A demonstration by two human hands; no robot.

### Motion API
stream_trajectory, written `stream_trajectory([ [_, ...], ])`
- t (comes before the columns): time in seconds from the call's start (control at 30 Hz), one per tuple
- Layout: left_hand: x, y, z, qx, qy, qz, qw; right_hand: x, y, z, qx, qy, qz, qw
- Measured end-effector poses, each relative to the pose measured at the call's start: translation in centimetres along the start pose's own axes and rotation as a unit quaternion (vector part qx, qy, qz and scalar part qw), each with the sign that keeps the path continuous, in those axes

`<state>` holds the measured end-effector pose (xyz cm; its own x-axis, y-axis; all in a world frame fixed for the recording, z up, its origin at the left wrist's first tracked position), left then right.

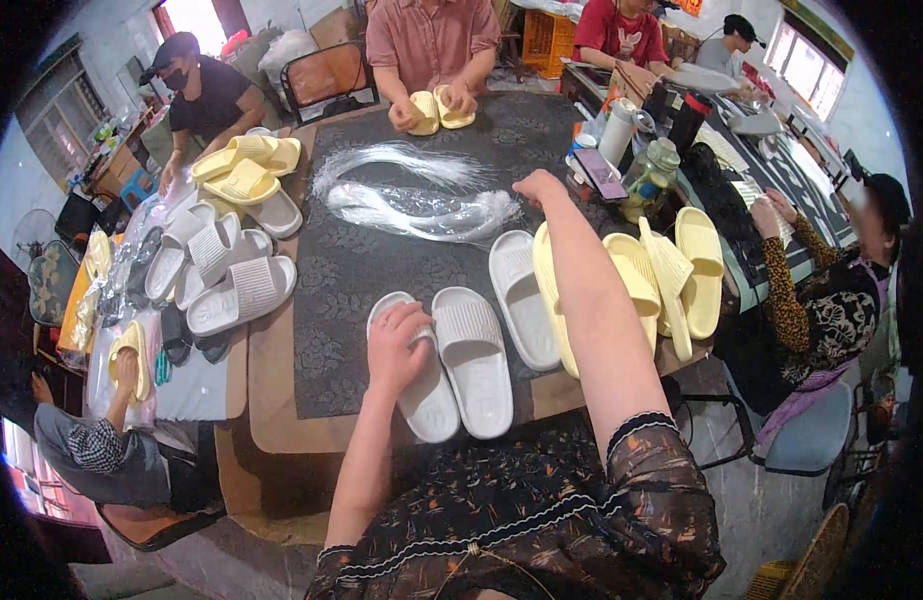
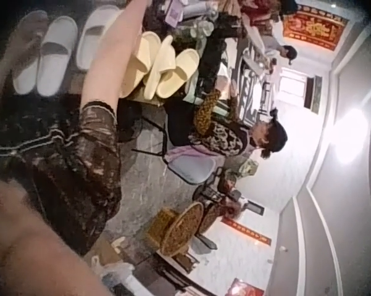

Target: Inspecting and trimming loose material from various pairs of rubber slippers at a manufacturing finishing station.

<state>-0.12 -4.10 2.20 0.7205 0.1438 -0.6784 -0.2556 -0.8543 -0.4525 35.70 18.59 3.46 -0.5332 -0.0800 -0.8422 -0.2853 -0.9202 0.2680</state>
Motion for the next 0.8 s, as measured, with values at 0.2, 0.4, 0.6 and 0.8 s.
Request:
stream_trajectory([
  [0.2,0.0,0.2,0.2,-0.006,-0.009,-0.013,1.000,0.3,-0.8,-0.2,-0.049,-0.037,-0.211,0.976],
  [0.4,-0.1,-0.1,-0.1,-0.003,0.005,-0.013,1.000,-6.8,2.5,1.9,-0.194,-0.520,-0.254,0.792],
  [0.6,-0.1,0.2,0.2,-0.007,-0.002,-0.012,1.000,-15.7,17.9,5.5,-0.361,-0.630,-0.391,0.565],
  [0.8,-0.1,-0.3,-0.1,0.004,0.027,0.007,1.000,-15.7,37.8,6.4,-0.566,-0.484,-0.483,0.461],
])
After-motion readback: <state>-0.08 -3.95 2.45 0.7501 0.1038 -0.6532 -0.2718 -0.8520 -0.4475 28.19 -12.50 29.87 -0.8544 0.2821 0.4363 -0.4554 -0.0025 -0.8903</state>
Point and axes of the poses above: each hand's wrist, its own y-axis away from the middle knuckle, its own x-axis out of the palm, z = x × y, the point moved 3 cm from there along -y, towards the middle knuckle, and after that the axes turned 10 degrees about -x, right-handed, at the moved point
